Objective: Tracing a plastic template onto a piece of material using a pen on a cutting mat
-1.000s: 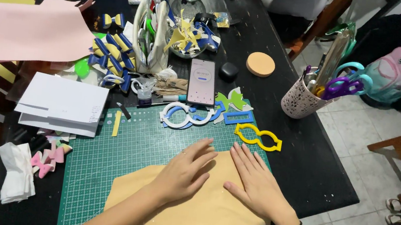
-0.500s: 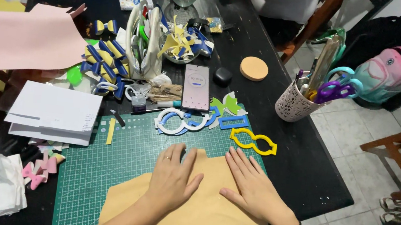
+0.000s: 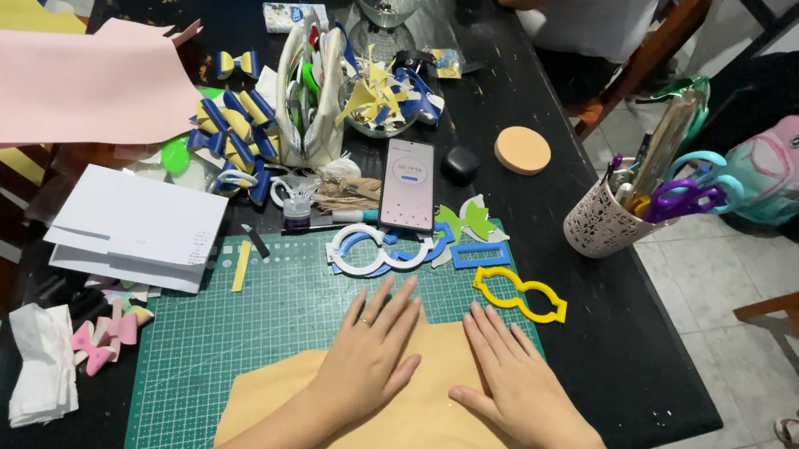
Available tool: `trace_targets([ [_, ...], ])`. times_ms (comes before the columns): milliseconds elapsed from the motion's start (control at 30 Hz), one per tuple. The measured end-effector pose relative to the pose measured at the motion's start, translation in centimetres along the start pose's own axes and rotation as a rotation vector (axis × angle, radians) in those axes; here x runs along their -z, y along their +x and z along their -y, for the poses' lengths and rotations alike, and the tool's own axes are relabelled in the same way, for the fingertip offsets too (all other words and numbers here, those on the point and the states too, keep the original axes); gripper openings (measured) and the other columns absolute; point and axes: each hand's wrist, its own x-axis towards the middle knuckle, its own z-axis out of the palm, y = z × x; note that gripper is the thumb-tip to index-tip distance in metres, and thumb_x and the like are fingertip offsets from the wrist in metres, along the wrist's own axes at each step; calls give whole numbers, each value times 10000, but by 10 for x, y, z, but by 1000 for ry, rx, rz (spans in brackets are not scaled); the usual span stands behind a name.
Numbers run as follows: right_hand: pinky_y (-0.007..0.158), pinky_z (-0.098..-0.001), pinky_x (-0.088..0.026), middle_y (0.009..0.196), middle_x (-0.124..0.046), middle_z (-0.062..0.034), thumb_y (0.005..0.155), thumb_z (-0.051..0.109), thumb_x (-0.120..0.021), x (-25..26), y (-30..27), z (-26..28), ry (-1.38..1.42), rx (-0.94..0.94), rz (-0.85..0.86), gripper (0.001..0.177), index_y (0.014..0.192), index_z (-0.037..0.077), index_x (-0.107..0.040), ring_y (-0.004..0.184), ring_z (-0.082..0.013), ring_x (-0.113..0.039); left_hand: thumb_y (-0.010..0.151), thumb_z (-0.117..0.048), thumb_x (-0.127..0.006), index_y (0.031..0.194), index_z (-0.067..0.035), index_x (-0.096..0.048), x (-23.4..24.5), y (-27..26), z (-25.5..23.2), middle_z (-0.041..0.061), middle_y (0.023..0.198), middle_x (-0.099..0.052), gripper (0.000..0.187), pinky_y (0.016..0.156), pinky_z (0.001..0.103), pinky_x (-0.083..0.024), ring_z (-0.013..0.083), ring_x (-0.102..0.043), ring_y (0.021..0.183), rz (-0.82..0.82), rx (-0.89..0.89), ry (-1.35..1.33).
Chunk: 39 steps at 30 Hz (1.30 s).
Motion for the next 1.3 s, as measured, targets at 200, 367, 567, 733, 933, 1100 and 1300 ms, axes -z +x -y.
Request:
trace_targets([
  [200, 1172, -491, -251, 1619, -345, -133, 934, 669, -621, 26, 20, -16, 96, 21, 78, 863, 1511, 68, -394, 1472, -322, -325, 1027, -104, -529, 1148, -12, -563, 20, 4, -15, 179, 1191, -563, 155, 873, 493, -446, 366, -539, 1076, -130, -135, -99],
  [367, 1047, -436, -469, 1454, -611, -70, 940, 472, -653, 79, 90, -23, 341, -42, -81, 580, 1419, 153, -578, 1322, -255, -573, 1029, -36, -477, 982, 8, -535, 13, 1, -10, 159, 1010, -547, 87, 590, 439, -450, 352, -564, 779, -89, -160, -288],
  [567, 697, -366, -488, 1026, -617, 1, 911, 438, -767, 36, 182, -46, 224, -30, -301, 322, 978, 170, -602, 895, -209, -599, 1042, -60, -496, 1049, 23, -556, 19, 1, -12, 174, 1051, -557, 103, 691, 446, -489, 365, -588, 850, -55, -147, -321],
  [733, 617, -380, -429, 950, -577, -9, 821, 445, -847, 20, 202, -53, 95, 57, -404, 430, 880, 186, -510, 830, -236, -545, 1062, -93, -477, 1085, 40, -556, 29, 1, -11, 198, 1085, -551, 156, 820, 453, -484, 385, -586, 924, -14, -176, -358],
  [933, 633, -348, -425, 931, -594, -35, 783, 395, -888, 23, 205, -55, -25, 163, -489, 449, 887, 159, -520, 783, -240, -547, 1063, -89, -463, 1089, 51, -541, 31, 1, -7, 209, 1094, -542, 162, 908, 463, -479, 387, -567, 1008, -11, -195, -386],
  [1100, 659, -353, -435, 910, -609, -20, 789, 426, -880, 35, 197, -62, -67, 169, -498, 433, 869, 166, -544, 783, -232, -562, 1071, -102, -462, 1100, 59, -540, 35, 1, -9, 217, 1106, -542, 181, 945, 475, -479, 395, -564, 1048, -28, -199, -382],
  [1300, 628, -347, -447, 888, -627, 18, 798, 422, -883, 31, 191, -71, -61, 122, -490, 396, 861, 173, -581, 771, -211, -587, 1076, -108, -472, 1108, 47, -544, 27, -5, -8, 203, 1112, -538, 174, 952, 468, -489, 393, -573, 1093, -44, -181, -367],
])
